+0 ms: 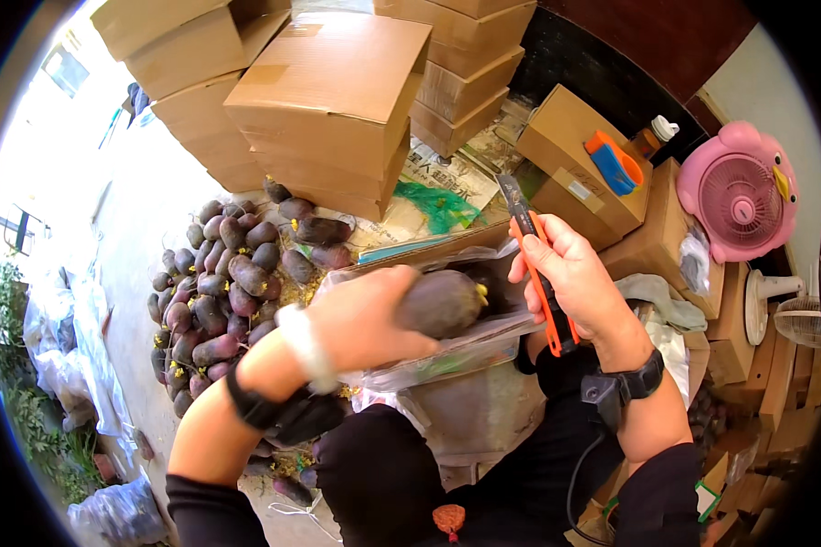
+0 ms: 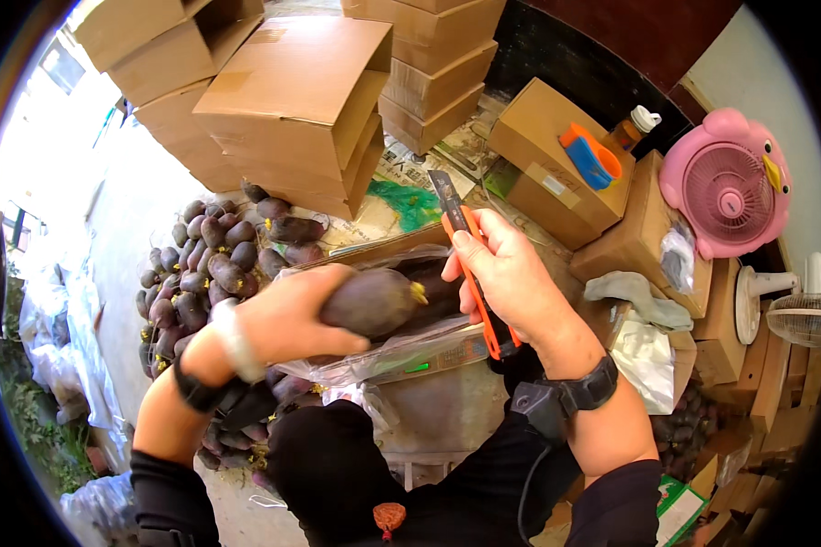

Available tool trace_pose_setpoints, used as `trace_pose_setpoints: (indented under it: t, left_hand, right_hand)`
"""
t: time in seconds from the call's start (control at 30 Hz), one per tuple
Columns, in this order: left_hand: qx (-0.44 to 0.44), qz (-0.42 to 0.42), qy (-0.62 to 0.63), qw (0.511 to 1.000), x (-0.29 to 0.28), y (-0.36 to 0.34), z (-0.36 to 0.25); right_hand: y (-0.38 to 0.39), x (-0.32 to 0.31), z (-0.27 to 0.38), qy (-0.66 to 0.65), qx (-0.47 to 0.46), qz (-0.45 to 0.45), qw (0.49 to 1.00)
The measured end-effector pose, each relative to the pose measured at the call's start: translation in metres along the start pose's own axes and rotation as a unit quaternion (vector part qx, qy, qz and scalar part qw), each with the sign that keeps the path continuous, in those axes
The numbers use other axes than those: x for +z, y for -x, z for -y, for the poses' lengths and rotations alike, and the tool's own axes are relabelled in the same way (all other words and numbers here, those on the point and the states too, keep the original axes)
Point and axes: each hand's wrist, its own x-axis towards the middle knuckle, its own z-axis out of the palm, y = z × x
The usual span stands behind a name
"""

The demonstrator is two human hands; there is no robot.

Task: The person trims the stems of mangosteens using a utility knife and places them into a plastic bag inside a cardboard box. They then seal the box with tape and place a label on it.

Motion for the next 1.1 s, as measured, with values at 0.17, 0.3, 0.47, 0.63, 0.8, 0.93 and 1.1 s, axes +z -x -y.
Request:
trace_pose_setpoints:
  t: [0.17,0.3,0.47,0.63,0.8,0.93,1.1]
  left_hand:
    - [-0.113,0.212,-0.017,0.971,0.055,-0.097,-0.007]
    - [-0.05,0.153,-0.052,0.986,0.116,-0.126,0.035]
    - [0.038,0.165,-0.112,0.979,0.101,-0.13,0.052]
    - [-0.101,0.209,-0.051,0.971,0.077,-0.128,0.054]
    - [-0.099,0.133,0.173,0.971,0.107,-0.125,0.069]
    - [-0.177,0.119,0.233,0.949,0.121,-0.125,0.066]
    - [-0.095,0.089,0.158,0.979,0.102,-0.117,0.07]
  right_hand:
    - [0.003,-0.015,-0.003,0.005,0.02,0.003,1.0]
    - [0.004,-0.023,-0.006,0.011,0.025,0.023,0.999]
    - [0.009,-0.036,-0.008,0.011,0.038,0.017,0.999]
    - [0.009,-0.046,-0.017,0.015,0.047,0.012,0.999]
    - [0.006,-0.049,-0.022,0.016,0.053,0.02,0.998]
    - [0.004,-0.046,-0.021,0.019,0.059,0.025,0.998]
    - [0.001,-0.048,-0.024,0.04,0.061,0.028,0.997]
